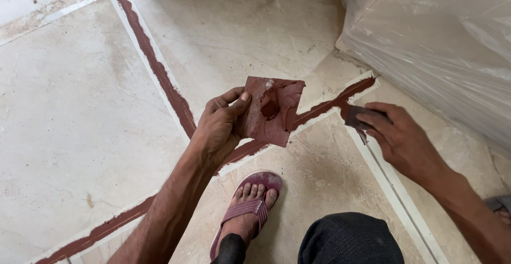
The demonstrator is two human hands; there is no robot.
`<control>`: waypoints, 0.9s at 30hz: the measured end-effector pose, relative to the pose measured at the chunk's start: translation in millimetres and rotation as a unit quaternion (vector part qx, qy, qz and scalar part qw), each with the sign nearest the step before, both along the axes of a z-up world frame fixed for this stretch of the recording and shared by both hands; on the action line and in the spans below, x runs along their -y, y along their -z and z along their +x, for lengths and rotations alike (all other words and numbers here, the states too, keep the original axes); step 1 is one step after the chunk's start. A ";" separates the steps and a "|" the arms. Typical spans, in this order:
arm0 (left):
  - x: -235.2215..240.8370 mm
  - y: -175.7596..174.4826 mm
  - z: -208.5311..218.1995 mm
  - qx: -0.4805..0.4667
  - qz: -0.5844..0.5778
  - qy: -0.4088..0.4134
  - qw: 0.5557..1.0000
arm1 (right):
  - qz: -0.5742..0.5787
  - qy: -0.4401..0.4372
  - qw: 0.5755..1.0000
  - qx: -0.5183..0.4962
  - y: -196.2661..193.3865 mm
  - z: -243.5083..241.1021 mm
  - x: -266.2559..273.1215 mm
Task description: The person applies reddish-brown grout into the joints between light-colored floor tiles using a small trowel and a putty knife. They repeatedly scoop grout from the trowel and press it into the seams, smoothing the surface along the joint lines.
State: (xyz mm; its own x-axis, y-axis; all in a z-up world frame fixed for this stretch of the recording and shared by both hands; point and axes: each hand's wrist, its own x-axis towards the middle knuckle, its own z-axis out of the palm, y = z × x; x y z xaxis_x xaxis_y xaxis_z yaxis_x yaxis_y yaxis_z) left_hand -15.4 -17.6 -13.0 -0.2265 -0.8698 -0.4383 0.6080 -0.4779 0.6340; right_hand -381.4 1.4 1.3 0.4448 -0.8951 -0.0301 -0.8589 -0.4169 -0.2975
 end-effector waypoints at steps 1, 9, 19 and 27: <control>1.1 0.4 2.8 0.000 -0.002 0.000 1.000 | -0.002 0.000 1.000 0.000 13.4 4.8 6.6; -7.1 2.8 14.4 0.018 -0.001 -0.024 1.000 | 0.021 -0.091 0.988 -0.125 88.0 44.8 33.8; -7.9 11.5 19.7 0.018 0.000 -0.027 0.999 | -0.004 -0.173 0.970 -0.172 117.9 46.6 61.9; -4.9 0.1 20.4 0.034 0.020 -0.032 0.999 | 0.005 -0.240 0.944 -0.226 110.4 45.0 74.7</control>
